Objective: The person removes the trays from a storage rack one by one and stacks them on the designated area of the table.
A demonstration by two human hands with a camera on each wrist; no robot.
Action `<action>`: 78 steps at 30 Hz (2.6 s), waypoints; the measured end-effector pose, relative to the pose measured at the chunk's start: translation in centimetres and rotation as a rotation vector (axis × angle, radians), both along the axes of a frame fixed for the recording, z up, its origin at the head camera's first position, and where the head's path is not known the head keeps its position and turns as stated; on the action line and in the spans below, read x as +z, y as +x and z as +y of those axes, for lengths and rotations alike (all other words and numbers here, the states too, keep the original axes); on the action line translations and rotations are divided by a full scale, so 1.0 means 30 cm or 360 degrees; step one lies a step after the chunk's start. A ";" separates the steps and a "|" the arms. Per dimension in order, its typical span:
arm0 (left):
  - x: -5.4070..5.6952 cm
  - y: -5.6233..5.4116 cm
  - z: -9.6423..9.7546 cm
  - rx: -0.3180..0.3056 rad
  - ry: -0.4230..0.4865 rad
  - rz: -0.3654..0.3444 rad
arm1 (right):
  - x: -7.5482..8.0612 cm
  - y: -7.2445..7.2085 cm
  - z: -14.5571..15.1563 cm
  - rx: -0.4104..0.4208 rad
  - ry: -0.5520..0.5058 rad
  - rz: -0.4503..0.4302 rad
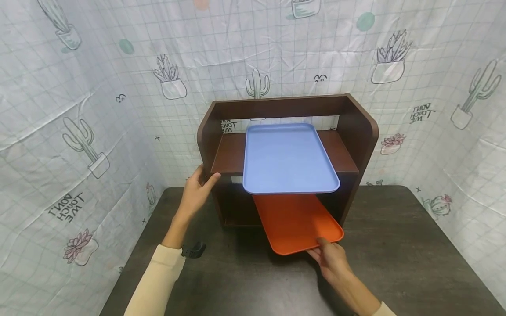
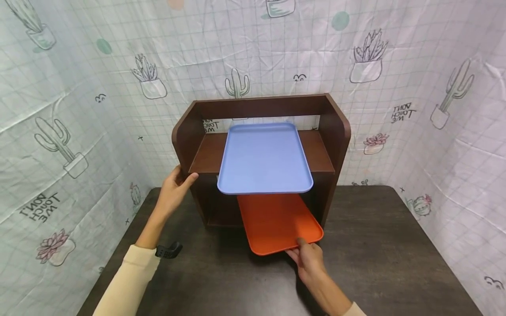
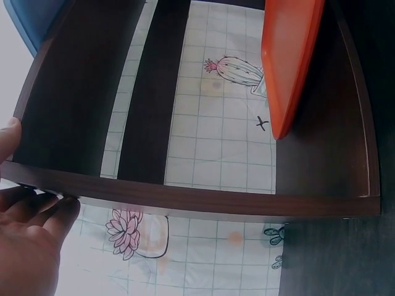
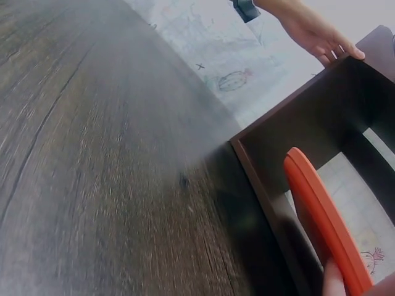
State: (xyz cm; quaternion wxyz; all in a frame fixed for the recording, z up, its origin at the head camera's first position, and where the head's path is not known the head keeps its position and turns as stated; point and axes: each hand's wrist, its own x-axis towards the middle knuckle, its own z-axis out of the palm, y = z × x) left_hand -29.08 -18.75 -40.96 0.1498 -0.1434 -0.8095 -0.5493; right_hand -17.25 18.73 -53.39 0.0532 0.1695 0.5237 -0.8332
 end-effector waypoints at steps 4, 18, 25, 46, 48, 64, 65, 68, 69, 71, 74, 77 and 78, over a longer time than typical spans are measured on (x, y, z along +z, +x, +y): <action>-0.002 -0.002 -0.001 -0.0011 0.0007 0.0006 | 0.008 0.006 0.017 0.0017 0.0050 -0.0029; -0.003 -0.002 -0.005 -0.0047 0.0048 0.0031 | 0.023 0.013 0.082 0.0144 0.0060 0.0043; -0.011 -0.003 -0.003 -0.0053 0.0069 0.0021 | 0.039 0.025 0.103 0.0129 0.0192 0.0120; -0.010 -0.002 -0.004 -0.0063 0.0078 0.0007 | 0.045 0.020 0.204 0.0212 0.0301 0.0271; -0.009 -0.003 -0.005 -0.0066 0.0082 0.0007 | 0.048 0.019 0.212 0.0237 0.0333 0.0275; -0.015 0.006 -0.005 -0.0041 0.0074 0.0004 | 0.051 -0.005 0.305 0.0527 0.0366 0.0303; -0.016 0.007 -0.006 -0.0042 0.0076 0.0005 | 0.051 -0.006 0.309 0.0562 0.0349 0.0310; -0.016 0.006 -0.007 -0.0047 0.0075 0.0014 | 0.051 -0.009 0.317 0.0634 0.0300 0.0334; -0.016 0.005 -0.006 -0.0045 0.0078 0.0017 | 0.052 -0.010 0.318 0.0642 0.0295 0.0339; -0.016 0.004 -0.008 -0.0045 0.0077 0.0022 | 0.052 -0.013 0.319 0.0633 0.0306 0.0336; -0.017 0.001 -0.009 -0.0046 0.0083 0.0016 | 0.055 -0.015 0.322 0.0596 0.0362 0.0298; -0.018 0.000 -0.009 -0.0047 0.0094 0.0001 | 0.060 -0.018 0.325 0.0575 0.0428 0.0235; -0.018 0.000 -0.009 -0.0045 0.0096 -0.0003 | 0.061 -0.019 0.324 0.0563 0.0451 0.0212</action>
